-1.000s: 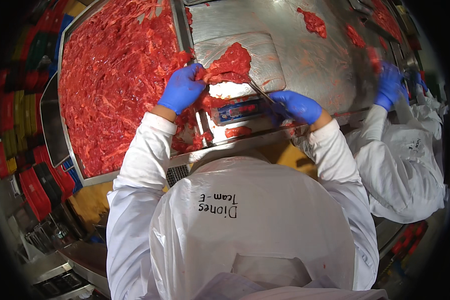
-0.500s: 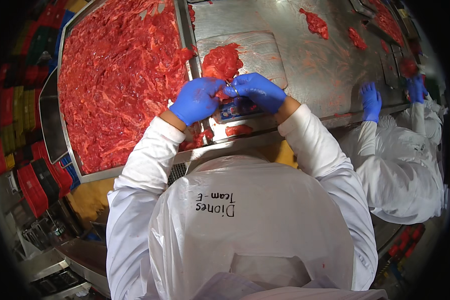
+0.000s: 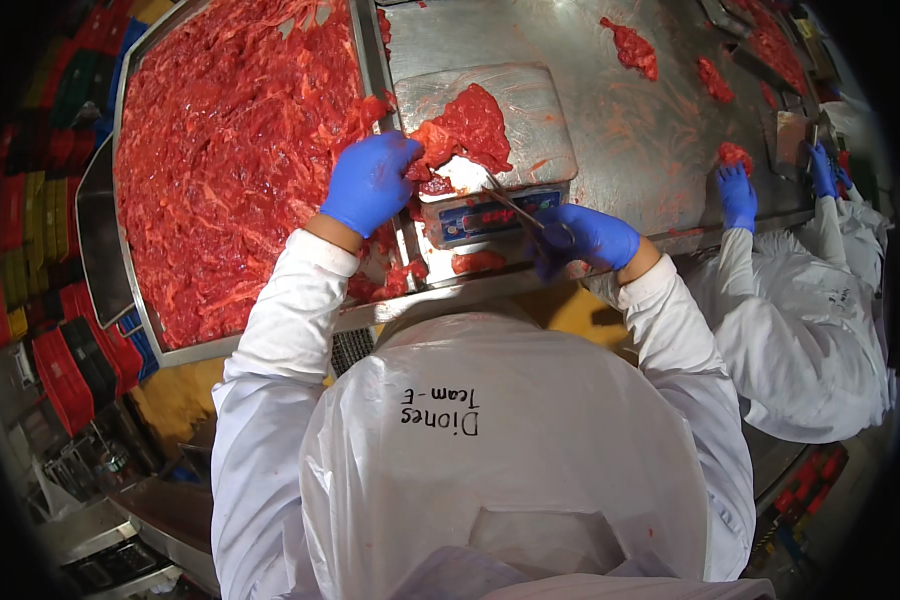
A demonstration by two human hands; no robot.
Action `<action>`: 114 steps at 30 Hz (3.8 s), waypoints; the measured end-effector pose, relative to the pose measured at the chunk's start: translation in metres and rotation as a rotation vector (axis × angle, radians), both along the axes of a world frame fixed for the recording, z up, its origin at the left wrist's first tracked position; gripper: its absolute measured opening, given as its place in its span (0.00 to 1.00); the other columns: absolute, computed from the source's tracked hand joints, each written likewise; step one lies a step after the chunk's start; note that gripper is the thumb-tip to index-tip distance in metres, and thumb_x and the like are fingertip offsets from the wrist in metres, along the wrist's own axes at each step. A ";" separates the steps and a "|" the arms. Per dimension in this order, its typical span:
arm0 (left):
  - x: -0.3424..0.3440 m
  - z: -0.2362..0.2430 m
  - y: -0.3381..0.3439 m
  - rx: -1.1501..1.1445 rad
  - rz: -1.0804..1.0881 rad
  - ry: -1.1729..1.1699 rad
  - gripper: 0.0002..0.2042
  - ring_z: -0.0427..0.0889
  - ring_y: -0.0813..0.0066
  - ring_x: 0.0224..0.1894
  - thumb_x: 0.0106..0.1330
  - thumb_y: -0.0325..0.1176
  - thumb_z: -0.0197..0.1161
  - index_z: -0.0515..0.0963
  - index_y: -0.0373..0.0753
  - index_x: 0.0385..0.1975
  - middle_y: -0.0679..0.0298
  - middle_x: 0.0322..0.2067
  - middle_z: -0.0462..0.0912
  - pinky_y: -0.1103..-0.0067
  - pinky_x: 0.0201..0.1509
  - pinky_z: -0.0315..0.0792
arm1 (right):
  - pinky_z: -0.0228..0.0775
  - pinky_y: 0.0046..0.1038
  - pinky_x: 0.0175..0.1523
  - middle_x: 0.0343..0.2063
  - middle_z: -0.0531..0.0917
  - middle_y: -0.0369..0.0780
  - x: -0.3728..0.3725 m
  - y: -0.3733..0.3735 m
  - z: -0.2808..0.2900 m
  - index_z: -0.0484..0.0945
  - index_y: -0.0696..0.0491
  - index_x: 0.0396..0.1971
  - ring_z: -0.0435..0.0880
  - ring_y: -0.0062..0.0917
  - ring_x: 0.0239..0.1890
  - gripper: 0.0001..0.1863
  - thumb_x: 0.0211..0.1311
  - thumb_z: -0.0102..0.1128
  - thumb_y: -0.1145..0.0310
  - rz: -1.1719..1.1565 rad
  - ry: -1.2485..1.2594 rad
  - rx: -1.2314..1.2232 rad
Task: The person uses a knife to cut portions of raw red meat from a large pile on a metal table. They repeatedly pick up pieces, cut them into smaller chunks, and place them on a digital scale before moving them aside.
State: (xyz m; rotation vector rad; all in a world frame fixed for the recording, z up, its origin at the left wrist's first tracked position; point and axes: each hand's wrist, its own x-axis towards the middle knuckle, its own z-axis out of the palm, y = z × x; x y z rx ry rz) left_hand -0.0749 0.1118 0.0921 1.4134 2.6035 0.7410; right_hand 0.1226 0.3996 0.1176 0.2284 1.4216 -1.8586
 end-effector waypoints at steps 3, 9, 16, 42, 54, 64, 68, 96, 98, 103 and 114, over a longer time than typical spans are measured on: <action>0.007 -0.001 0.011 0.077 -0.108 0.044 0.14 0.83 0.51 0.41 0.54 0.27 0.65 0.84 0.45 0.42 0.56 0.34 0.83 0.61 0.44 0.78 | 0.78 0.25 0.44 0.33 0.86 0.39 -0.025 -0.024 -0.037 0.80 0.58 0.46 0.85 0.26 0.38 0.21 0.71 0.62 0.53 -0.245 -0.154 -0.209; 0.010 0.007 0.012 -0.014 -0.210 -0.134 0.19 0.82 0.47 0.43 0.50 0.19 0.64 0.82 0.41 0.43 0.53 0.37 0.83 0.61 0.46 0.76 | 0.74 0.20 0.34 0.24 0.82 0.34 -0.098 -0.063 -0.012 0.82 0.53 0.32 0.81 0.17 0.27 0.19 0.67 0.68 0.50 -0.246 0.085 0.084; 0.031 0.016 0.006 0.212 -0.213 -0.324 0.20 0.85 0.50 0.46 0.50 0.16 0.60 0.84 0.38 0.44 0.51 0.41 0.85 0.66 0.49 0.79 | 0.67 0.19 0.27 0.21 0.79 0.33 -0.121 -0.069 -0.008 0.79 0.53 0.27 0.76 0.16 0.20 0.19 0.65 0.71 0.52 -0.358 0.166 0.256; 0.047 0.030 0.010 0.001 -0.491 -0.302 0.06 0.83 0.49 0.30 0.52 0.29 0.64 0.83 0.41 0.30 0.52 0.26 0.81 0.64 0.35 0.77 | 0.68 0.23 0.31 0.23 0.78 0.32 -0.079 -0.086 -0.006 0.80 0.56 0.29 0.73 0.15 0.26 0.16 0.68 0.68 0.57 -0.308 0.180 0.400; 0.006 0.019 -0.012 0.021 0.281 -0.225 0.12 0.85 0.51 0.43 0.62 0.37 0.65 0.82 0.45 0.45 0.53 0.39 0.85 0.61 0.46 0.80 | 0.78 0.27 0.38 0.28 0.84 0.37 -0.030 -0.039 -0.009 0.82 0.55 0.41 0.82 0.23 0.26 0.18 0.70 0.63 0.53 -0.463 -0.083 0.000; 0.024 -0.014 -0.017 -0.232 0.081 -0.196 0.11 0.84 0.48 0.41 0.62 0.42 0.62 0.83 0.41 0.33 0.52 0.36 0.84 0.58 0.45 0.78 | 0.81 0.25 0.39 0.28 0.80 0.33 -0.110 -0.083 -0.011 0.78 0.52 0.34 0.83 0.19 0.29 0.16 0.72 0.63 0.54 -0.361 0.036 0.067; 0.045 -0.029 -0.038 -0.143 -0.150 -0.302 0.11 0.84 0.47 0.40 0.62 0.41 0.61 0.84 0.40 0.32 0.50 0.35 0.84 0.58 0.45 0.78 | 0.83 0.28 0.37 0.28 0.80 0.36 -0.134 -0.086 -0.025 0.77 0.53 0.34 0.81 0.22 0.25 0.17 0.69 0.67 0.54 -0.561 0.067 0.090; -0.040 -0.073 -0.197 -0.097 0.672 0.066 0.08 0.85 0.52 0.40 0.60 0.31 0.67 0.84 0.37 0.38 0.51 0.37 0.86 0.65 0.44 0.78 | 0.66 0.22 0.42 0.33 0.78 0.34 0.033 0.004 -0.017 0.79 0.58 0.53 0.71 0.18 0.33 0.25 0.73 0.60 0.49 -0.712 0.249 -0.098; -0.027 -0.059 -0.204 -0.129 0.745 0.037 0.11 0.84 0.53 0.45 0.59 0.33 0.70 0.85 0.39 0.40 0.54 0.37 0.86 0.66 0.49 0.78 | 0.66 0.22 0.42 0.34 0.79 0.35 0.044 0.006 -0.016 0.79 0.58 0.53 0.71 0.18 0.33 0.26 0.73 0.60 0.48 -0.751 0.197 -0.046; 0.092 -0.050 -0.109 -0.230 0.152 -0.290 0.25 0.81 0.51 0.50 0.57 0.41 0.76 0.80 0.37 0.52 0.50 0.50 0.79 0.64 0.54 0.77 | 0.72 0.24 0.44 0.32 0.81 0.34 0.042 0.002 -0.024 0.79 0.57 0.55 0.78 0.18 0.34 0.21 0.75 0.58 0.55 -0.680 0.207 0.053; 0.031 -0.005 -0.123 -0.477 -0.167 -1.088 0.07 0.82 0.70 0.36 0.61 0.28 0.70 0.80 0.36 0.35 0.63 0.33 0.82 0.74 0.45 0.76 | 0.76 0.29 0.54 0.37 0.85 0.39 0.041 -0.003 -0.008 0.79 0.57 0.53 0.85 0.24 0.42 0.21 0.76 0.57 0.54 -0.608 0.228 0.121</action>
